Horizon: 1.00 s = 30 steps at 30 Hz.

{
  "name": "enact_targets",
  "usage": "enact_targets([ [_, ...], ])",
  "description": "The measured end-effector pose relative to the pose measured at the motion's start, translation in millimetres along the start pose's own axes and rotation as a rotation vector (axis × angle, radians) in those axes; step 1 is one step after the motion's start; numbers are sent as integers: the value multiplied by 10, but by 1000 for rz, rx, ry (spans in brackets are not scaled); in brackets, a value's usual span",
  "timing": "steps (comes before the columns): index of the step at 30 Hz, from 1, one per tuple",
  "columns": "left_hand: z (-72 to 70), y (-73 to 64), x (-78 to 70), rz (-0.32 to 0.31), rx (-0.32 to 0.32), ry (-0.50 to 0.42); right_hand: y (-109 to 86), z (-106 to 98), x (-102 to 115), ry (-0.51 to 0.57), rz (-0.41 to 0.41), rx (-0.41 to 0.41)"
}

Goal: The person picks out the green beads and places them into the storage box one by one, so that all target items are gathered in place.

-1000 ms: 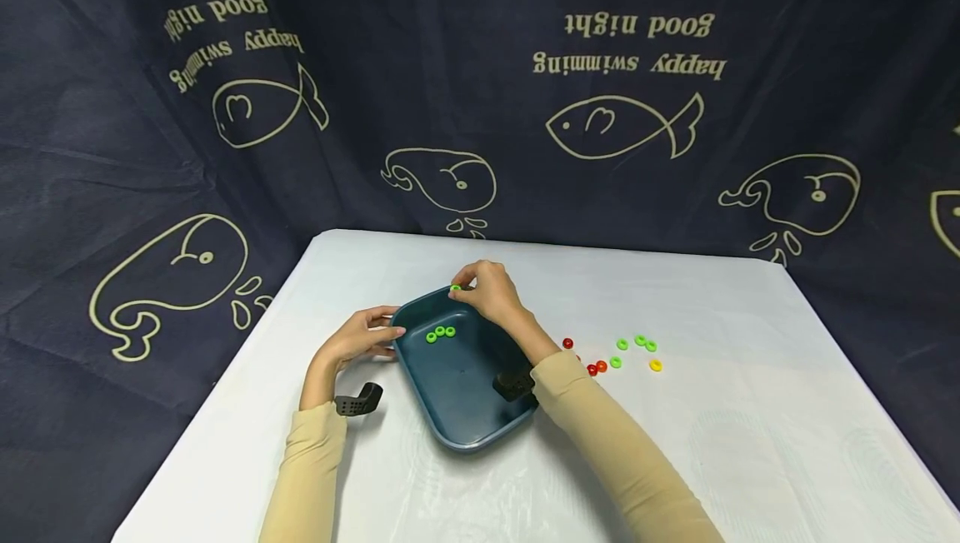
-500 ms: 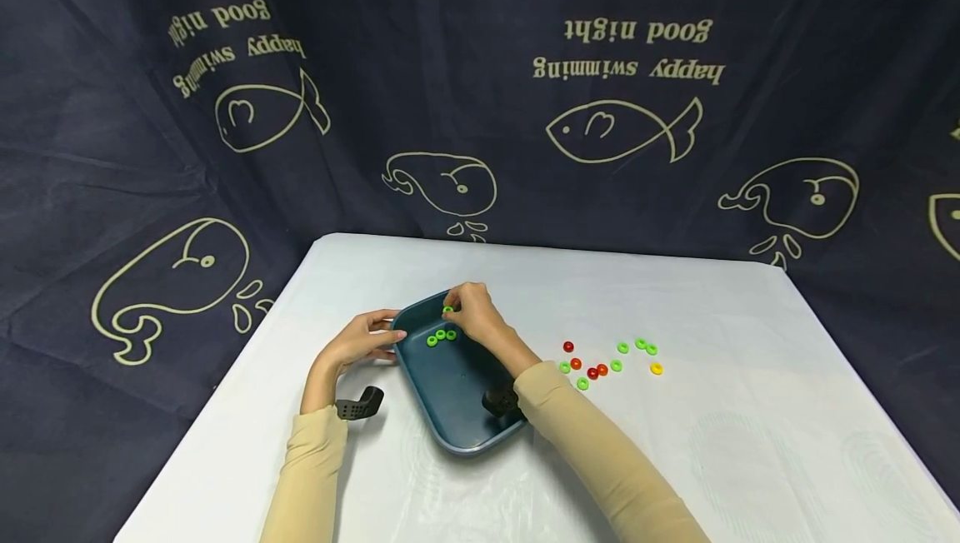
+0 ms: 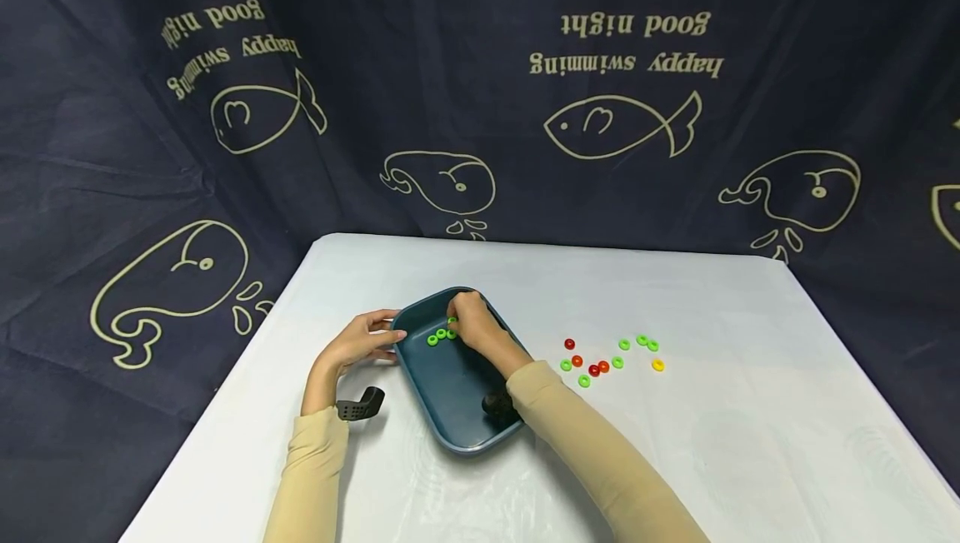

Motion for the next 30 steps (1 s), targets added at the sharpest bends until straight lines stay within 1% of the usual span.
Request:
enact_targets([
  [4, 4, -3, -9, 18, 10, 7, 11, 22, -24, -18, 20, 10],
  [8, 6, -10, -12, 19, 12, 4, 10, 53, -43, -34, 36, 32],
  [14, 7, -14, -11, 13, 8, 6, -6, 63, -48, -28, 50, 47],
  [21, 3, 2, 3, 2, -1, 6, -2, 52, -51, -36, 42, 46],
  [27, 1, 6, 11, 5, 6, 9, 1, 1, -42, -52, 3, 23],
  [30, 4, -9, -6, 10, 10, 8, -8, -50, -30, -27, -8, 18],
])
Point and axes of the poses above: each hand's wrist, its own y-axis towards the middle knuckle, its own z-axis out of the palm, x = y × z, the point moved 5 cm from there along y, towards the middle knuckle, and after that the axes turned 7 degrees about -y, right-handed, at the moved point
